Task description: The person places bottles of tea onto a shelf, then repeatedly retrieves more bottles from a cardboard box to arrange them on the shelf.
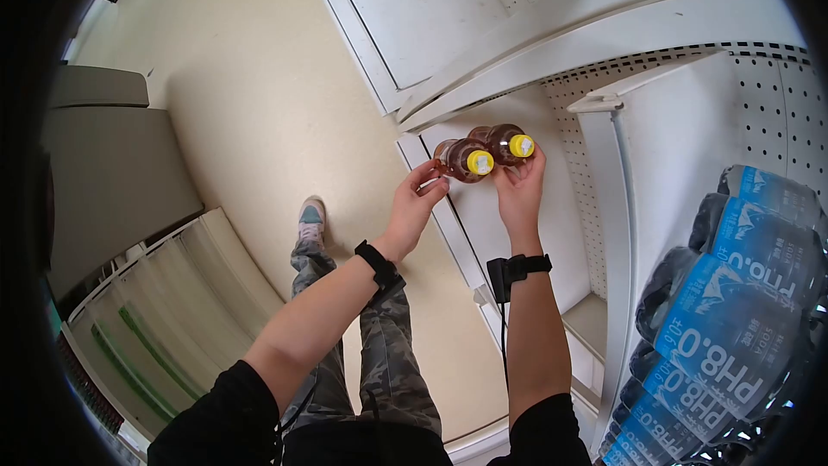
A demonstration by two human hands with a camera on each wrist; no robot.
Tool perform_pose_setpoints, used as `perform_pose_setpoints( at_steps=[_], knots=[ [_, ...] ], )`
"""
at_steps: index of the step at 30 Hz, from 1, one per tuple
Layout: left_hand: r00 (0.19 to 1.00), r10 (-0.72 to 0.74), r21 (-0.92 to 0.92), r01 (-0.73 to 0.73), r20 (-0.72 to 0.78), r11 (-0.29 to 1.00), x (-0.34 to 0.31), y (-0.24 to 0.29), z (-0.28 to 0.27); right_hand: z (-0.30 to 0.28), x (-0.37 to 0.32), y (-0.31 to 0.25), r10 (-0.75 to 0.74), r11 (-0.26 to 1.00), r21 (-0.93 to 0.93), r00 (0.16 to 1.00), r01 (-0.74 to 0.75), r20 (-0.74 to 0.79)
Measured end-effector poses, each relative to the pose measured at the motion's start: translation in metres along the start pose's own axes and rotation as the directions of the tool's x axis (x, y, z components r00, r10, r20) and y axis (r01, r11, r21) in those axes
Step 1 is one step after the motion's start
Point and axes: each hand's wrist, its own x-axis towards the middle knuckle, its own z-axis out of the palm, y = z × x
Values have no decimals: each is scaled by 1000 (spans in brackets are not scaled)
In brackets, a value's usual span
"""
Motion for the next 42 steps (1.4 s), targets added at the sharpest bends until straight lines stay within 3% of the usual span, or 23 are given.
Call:
perform_pose_setpoints(
  at_steps=[6, 9, 11, 16, 17, 22, 25, 27, 28, 30, 32, 33, 35, 37, 39, 40, 42],
  knots=[
    [998, 22, 52, -25, 57, 998, 9, -4, -5, -2, -2, 7, -13, 999, 35, 1000, 14, -18],
    [998, 63, 145, -66, 24, 987, 2, -9, -14, -5, -18, 6, -5, 999, -54, 995, 0, -98],
    [998, 51, 149, -55, 31, 987, -17, -7, -31, -11, -50, -1, 82, 987, -118, 976, -107, -202],
    [997, -36, 271, 17, 66, 962, -94, -6, -96, -19, -163, 8, 252, 922, -239, 940, -305, -228],
    [996, -21, 260, -3, 88, 966, -113, -2, -105, -17, -182, 3, 267, 895, -304, 939, -325, -217],
    [985, 97, 588, -162, 142, 792, -220, 64, -134, 5, -241, -24, 151, 877, -461, 988, -137, -7],
    [970, 224, 701, -221, 89, 678, -300, 82, -153, 36, -250, -31, 94, 887, -461, 963, 35, 253],
    [951, 306, 695, -196, -37, 692, -361, 70, -164, 52, -246, -18, -49, 770, -539, 874, 342, 484],
    [921, 374, 654, -215, -113, 725, -390, 55, -173, 63, -243, -20, -49, 760, -501, 805, 414, 592],
    [842, 461, 613, -214, -279, 761, -460, 9, -193, 98, -272, -53, -55, 753, -396, 650, 526, 758],
    [814, 409, 480, -187, -412, 857, -516, -37, -199, 120, -291, -95, 177, 711, -493, 551, 502, 816],
    [821, 293, 386, -97, -490, 917, -544, -60, -208, 134, -302, -107, 161, 686, -453, 488, 570, 858],
    [762, 336, 453, -62, -554, 889, -598, -69, -210, 156, -336, -109, 113, 678, -328, 347, 658, 931],
    [584, 312, 372, -18, -749, 928, -655, -135, -232, 196, -380, -91, 36, 491, -46, 32, 870, 999],
    [345, 184, 180, -42, -920, 983, -719, -195, -247, 238, -457, -98, 252, 533, -21, -135, 846, 958],
    [122, 114, 116, 10, -986, 993, -744, -235, -253, 255, -502, -97, 281, 526, 46, -224, 849, 933],
    [-126, -121, -117, -38, -985, 992, -801, -293, -248, 282, -591, -89, 364, 495, 150, -361, 856, 858]
  ],
)
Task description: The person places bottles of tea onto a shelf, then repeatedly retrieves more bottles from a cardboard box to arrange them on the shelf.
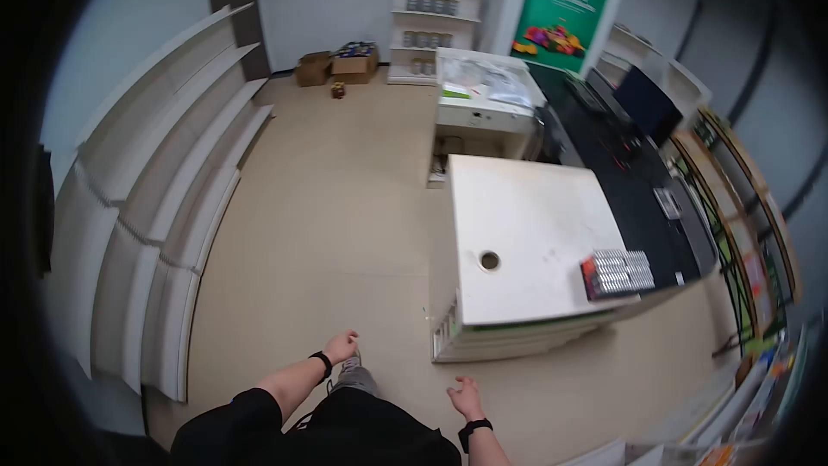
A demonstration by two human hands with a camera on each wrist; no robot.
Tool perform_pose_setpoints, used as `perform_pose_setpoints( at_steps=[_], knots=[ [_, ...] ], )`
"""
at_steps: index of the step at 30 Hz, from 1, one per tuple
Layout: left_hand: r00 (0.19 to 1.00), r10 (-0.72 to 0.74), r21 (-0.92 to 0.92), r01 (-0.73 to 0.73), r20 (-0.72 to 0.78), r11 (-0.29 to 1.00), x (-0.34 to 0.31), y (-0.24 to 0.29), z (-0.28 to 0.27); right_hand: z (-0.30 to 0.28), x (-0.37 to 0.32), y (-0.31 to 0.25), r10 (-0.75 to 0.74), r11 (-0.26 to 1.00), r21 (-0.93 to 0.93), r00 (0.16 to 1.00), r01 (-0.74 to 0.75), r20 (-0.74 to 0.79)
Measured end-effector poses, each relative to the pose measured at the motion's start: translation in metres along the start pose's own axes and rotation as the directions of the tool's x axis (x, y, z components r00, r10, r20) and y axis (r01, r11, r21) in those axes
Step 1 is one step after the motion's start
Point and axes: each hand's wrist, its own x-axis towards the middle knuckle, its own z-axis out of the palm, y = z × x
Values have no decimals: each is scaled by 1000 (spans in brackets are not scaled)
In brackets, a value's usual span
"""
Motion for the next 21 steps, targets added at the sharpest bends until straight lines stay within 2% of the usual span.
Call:
perform_pose_setpoints(
  at_steps=[2, 4, 5, 6, 7, 9, 12, 14, 16, 18, 21],
  knots=[
    [990, -77, -66, 69, -118, 995, 3, -40, -53, 27, 57, -62, -47, 997, -62, 992, 54, 117],
    [960, -157, -108, 135, -232, 985, 18, -72, -110, 61, 113, -133, -157, 983, -75, 981, 166, 117],
    [947, -124, -126, 89, -297, 988, 24, -83, -136, 77, 136, -167, -177, 978, -81, 972, 191, 154],
    [930, -87, -135, 40, -358, 990, 31, -92, -158, 84, 158, -200, -213, 972, -79, 973, 220, 89],
    [921, -108, -144, 58, -375, 988, 38, -94, -181, 87, 183, -229, -249, 965, -75, 968, 249, 16],
    [920, -169, -225, 91, -354, 970, 59, -94, -233, 93, 229, -287, -287, 956, -69, 958, 286, -3],
    [924, -148, -176, 90, -351, 980, 117, -111, -272, 98, 278, -346, -282, 959, -20, 958, 282, -55],
    [930, -149, -174, 94, -335, 980, 165, -112, -288, 98, 328, -365, -274, 961, 14, 957, 276, -91],
    [936, -144, -187, 86, -321, 979, 223, -110, -306, 112, 392, -344, -329, 942, -122, 929, 312, -166],
    [939, -118, -190, 57, -324, 980, 278, -109, -323, 107, 438, -353, -266, 951, -200, 953, 235, -146],
    [913, -200, -215, 128, -355, 968, 354, -126, -353, 98, 518, -374, -54, 987, -156, 994, 39, -94]
  ],
)
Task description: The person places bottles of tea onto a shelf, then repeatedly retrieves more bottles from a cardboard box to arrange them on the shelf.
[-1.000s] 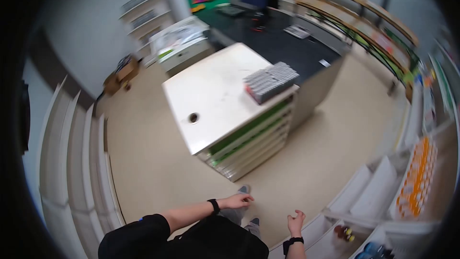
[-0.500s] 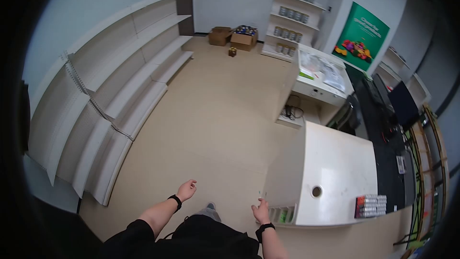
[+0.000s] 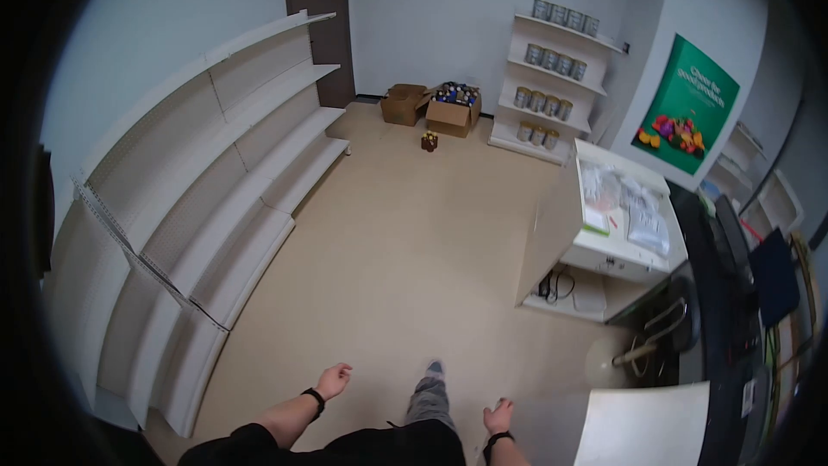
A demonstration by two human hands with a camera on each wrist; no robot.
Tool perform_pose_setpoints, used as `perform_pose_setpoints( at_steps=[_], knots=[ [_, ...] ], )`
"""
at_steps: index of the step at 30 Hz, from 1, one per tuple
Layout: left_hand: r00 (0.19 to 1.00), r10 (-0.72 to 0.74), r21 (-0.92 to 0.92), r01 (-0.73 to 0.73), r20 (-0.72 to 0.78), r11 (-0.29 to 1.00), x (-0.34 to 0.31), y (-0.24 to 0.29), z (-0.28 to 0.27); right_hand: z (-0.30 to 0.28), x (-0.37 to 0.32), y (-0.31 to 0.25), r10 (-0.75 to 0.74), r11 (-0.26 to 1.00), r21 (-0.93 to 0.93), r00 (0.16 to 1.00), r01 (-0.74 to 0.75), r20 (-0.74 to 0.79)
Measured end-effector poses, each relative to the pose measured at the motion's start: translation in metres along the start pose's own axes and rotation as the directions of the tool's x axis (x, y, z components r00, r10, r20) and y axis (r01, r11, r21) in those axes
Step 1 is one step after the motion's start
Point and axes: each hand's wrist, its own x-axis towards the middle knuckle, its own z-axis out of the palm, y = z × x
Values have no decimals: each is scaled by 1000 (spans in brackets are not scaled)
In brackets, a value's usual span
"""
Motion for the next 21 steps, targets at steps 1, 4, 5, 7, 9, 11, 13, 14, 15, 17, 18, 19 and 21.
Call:
perform_pose_setpoints(
  at_steps=[1, 4, 5, 7, 9, 11, 13, 14, 15, 17, 18, 19, 21],
  knots=[
    [998, -42, -4, 41, -42, 999, 30, 1, 0, -6, 31, -13, 55, 998, 33, 998, -56, 33],
    [950, -286, 2, 288, -127, 957, 88, 39, -32, -9, 121, -48, 36, 986, -163, 998, -28, 49],
    [940, -311, 12, 315, -140, 949, 108, 52, -46, -17, 149, -71, 83, 989, -128, 992, -70, 98],
    [926, -304, -10, 310, -223, 951, 169, 90, -64, -32, 237, -143, -173, 983, -45, 984, 176, 48],
    [925, -292, -27, 295, -244, 955, 226, 104, -67, -47, 305, -217, -261, 965, -30, 965, 261, 4],
    [933, -248, -3, 256, -261, 967, 290, 108, -67, -48, 384, -273, -344, 939, 10, 937, 345, -57],
    [936, -240, 14, 251, -257, 968, 364, 118, -66, -45, 465, -317, -365, 930, 14, 929, 367, -63],
    [941, -218, 34, 234, -259, 972, 407, 126, -69, -43, 499, -340, -390, 919, 25, 918, 392, -80],
    [944, -225, -2, 231, -240, 973, 451, 134, -71, -40, 529, -362, -386, 921, 16, 919, 389, -82],
    [955, -224, -19, 224, -195, 974, 536, 153, -74, -46, 583, -400, -248, 966, 58, 967, 251, -66],
    [962, -218, -38, 214, -164, 976, 580, 168, -74, -49, 609, -423, -246, 968, 38, 966, 250, -75],
    [967, -248, -30, 247, -57, 969, 621, 188, -77, -52, 629, -443, -199, 980, -30, 976, 197, -86],
    [960, -257, -17, 260, 111, 965, 694, 223, -87, -65, 664, -478, -131, 989, -77, 987, 124, -92]
  ],
)
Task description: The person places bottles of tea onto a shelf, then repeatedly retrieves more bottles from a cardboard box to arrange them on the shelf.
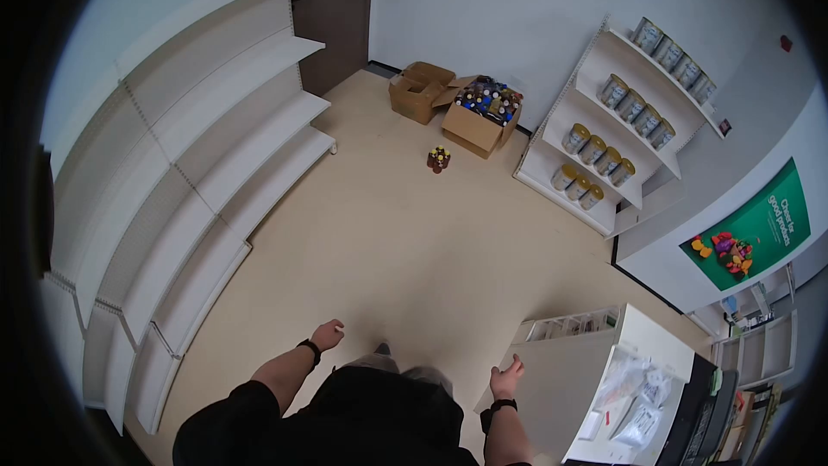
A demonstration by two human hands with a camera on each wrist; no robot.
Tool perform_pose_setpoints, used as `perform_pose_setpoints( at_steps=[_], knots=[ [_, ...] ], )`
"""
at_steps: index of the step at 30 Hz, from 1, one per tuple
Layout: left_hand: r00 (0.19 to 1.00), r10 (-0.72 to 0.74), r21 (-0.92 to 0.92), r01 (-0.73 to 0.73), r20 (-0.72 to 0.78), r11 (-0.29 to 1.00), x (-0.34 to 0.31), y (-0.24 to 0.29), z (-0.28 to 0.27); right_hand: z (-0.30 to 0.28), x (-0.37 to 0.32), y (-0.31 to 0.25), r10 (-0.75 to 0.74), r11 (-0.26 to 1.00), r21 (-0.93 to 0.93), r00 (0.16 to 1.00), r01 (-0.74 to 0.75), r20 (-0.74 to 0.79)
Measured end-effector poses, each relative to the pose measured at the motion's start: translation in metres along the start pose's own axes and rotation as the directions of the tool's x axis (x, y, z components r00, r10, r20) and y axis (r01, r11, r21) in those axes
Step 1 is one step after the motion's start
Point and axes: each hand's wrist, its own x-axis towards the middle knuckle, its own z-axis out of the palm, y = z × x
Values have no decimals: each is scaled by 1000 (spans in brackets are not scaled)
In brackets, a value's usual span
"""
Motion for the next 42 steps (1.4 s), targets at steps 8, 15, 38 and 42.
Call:
perform_pose_setpoints(
  at_steps=[8, 15, 38, 42],
  knots=[
    [989, 134, 3, -135, 64, 991, 237, 169, -37, 14, 202, -11, 301, 950, -148, 936, -276, 184],
    [913, -295, -44, 295, -281, 954, 353, 235, -67, 88, 535, -195, -297, 946, -41, 908, 323, 297],
    [992, -124, 100, 120, 28, 988, 1107, 318, 13, 642, 1081, -416, -241, 782, -136, 497, 608, 834],
    [974, -144, -224, 103, -176, 969, 1169, 311, 102, 730, 1084, -413, -388, 804, 59, 447, 592, 806]
  ],
)
